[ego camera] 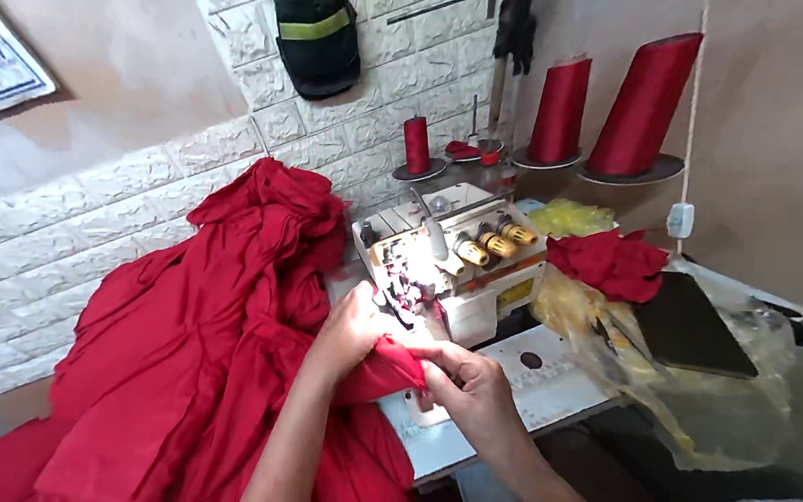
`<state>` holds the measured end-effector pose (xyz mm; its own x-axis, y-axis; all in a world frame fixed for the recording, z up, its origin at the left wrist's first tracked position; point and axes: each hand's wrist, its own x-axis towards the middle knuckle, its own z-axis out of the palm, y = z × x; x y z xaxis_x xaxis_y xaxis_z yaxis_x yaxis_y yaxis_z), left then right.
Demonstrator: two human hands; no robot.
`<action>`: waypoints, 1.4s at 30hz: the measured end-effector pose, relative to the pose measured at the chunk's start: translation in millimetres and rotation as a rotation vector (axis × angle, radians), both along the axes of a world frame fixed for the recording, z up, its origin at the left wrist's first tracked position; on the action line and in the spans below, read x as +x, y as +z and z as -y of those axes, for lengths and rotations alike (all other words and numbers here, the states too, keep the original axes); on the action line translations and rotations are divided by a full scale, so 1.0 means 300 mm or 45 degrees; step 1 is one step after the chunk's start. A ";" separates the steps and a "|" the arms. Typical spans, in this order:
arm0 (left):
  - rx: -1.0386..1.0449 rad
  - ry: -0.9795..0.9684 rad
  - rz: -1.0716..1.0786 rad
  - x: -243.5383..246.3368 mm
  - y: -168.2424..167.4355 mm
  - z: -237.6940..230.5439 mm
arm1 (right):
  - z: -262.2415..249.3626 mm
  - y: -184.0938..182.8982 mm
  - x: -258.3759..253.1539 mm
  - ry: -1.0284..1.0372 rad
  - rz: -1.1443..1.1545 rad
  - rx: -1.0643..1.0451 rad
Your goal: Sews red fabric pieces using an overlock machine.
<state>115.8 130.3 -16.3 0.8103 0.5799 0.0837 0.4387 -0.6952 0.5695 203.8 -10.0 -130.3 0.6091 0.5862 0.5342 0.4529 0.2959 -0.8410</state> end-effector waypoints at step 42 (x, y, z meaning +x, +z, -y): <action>-0.008 0.435 0.777 -0.013 -0.081 0.095 | -0.056 0.102 0.071 -0.258 0.454 -0.041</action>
